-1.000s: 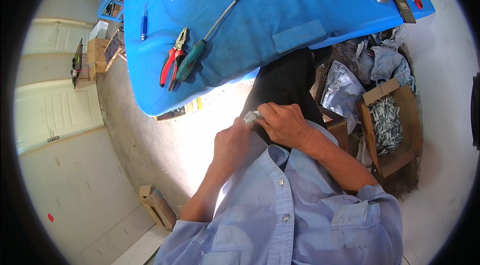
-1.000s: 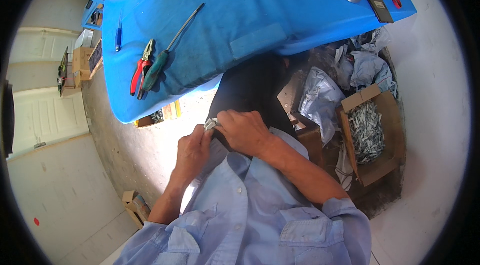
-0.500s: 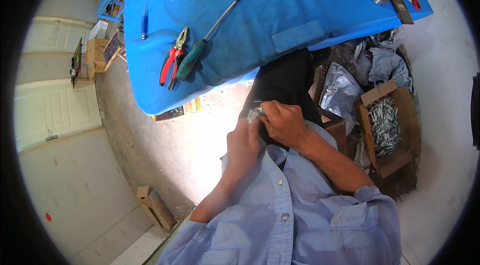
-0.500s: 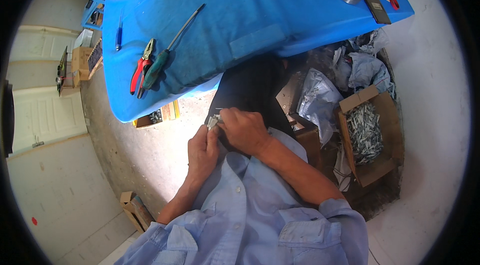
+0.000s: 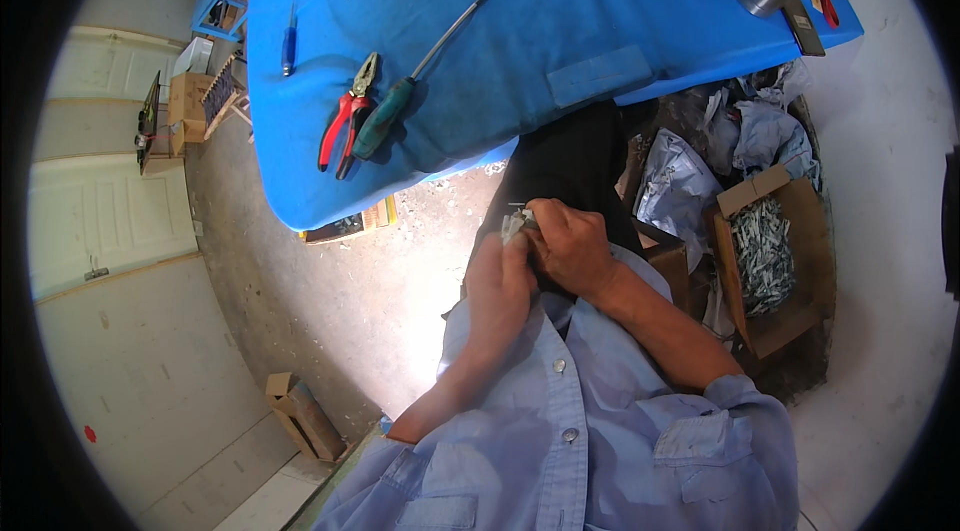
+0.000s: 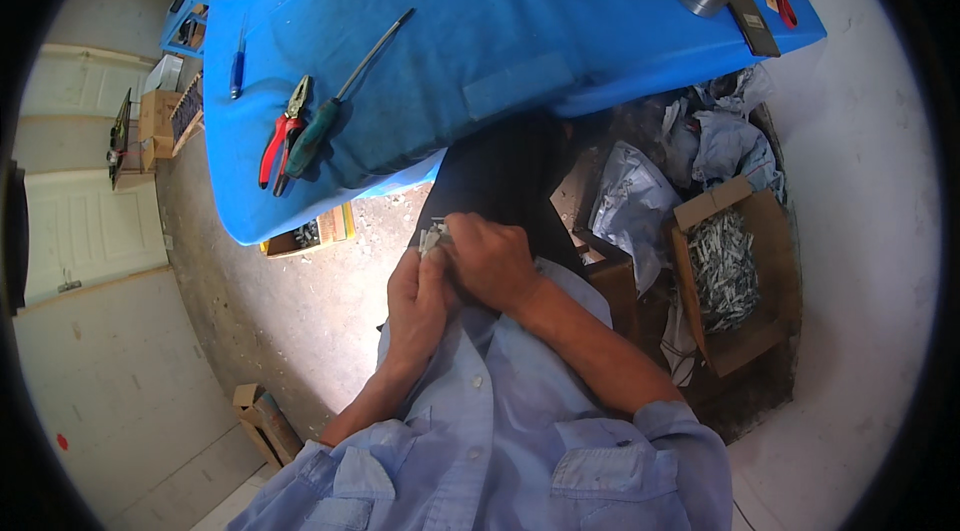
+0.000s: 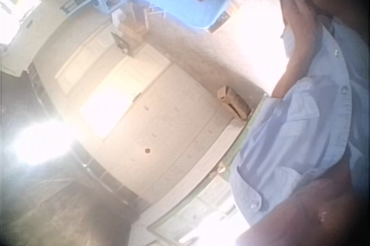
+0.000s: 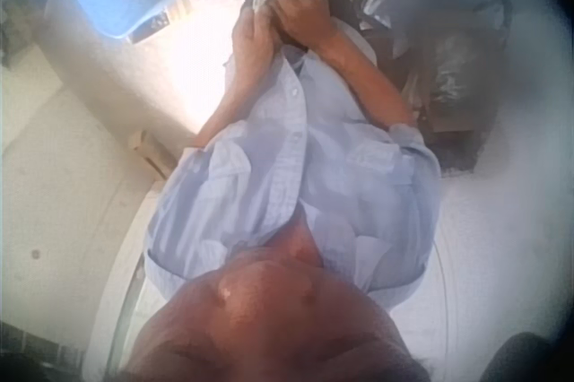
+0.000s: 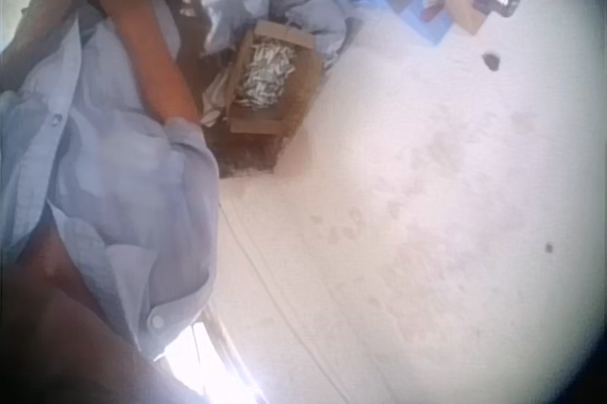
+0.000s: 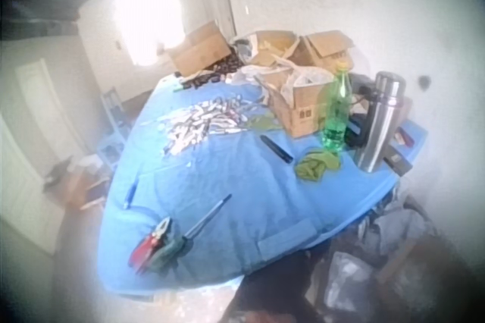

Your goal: The person uses pliers and a screwdriver to disassemble and adjust small metal nozzle components on a blue table, handling the items one at a time.

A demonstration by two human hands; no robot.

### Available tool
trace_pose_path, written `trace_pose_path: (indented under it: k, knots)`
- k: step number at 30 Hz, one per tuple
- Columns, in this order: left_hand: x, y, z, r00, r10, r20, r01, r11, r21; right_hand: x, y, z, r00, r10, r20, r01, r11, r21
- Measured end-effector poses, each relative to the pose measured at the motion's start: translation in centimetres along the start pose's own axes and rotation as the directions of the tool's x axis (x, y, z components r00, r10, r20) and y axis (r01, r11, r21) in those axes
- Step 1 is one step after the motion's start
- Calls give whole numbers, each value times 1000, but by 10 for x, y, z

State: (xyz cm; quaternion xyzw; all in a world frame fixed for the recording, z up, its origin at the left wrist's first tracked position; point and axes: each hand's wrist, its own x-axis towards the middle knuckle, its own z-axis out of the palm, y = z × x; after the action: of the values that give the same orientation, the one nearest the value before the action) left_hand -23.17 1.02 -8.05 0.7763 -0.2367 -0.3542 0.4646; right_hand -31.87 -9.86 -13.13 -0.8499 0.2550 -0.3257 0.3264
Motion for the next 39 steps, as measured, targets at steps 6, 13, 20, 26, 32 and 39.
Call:
trace_pose_path:
  k: [6,13,20,26,32,39]
  knots:
    - [10,2,-32,951,253,178,-303,874,379,1,4,-13,993,15,119,-33,989,147]
    - [20,20,-68,897,294,330,-435,722,538,10,-14,-38,948,37,317,-62,996,67]
    - [34,34,-91,821,259,509,-503,749,431,15,-16,-43,926,-27,377,-70,968,242]
    - [45,42,-101,778,214,591,-499,781,374,18,-17,-44,905,-17,424,-170,900,400]
    - [37,37,-91,850,143,506,-325,899,292,21,-21,-42,909,65,411,-292,803,519]
    - [29,21,-85,875,166,455,-335,885,322,9,-25,-36,858,195,476,-457,714,531]
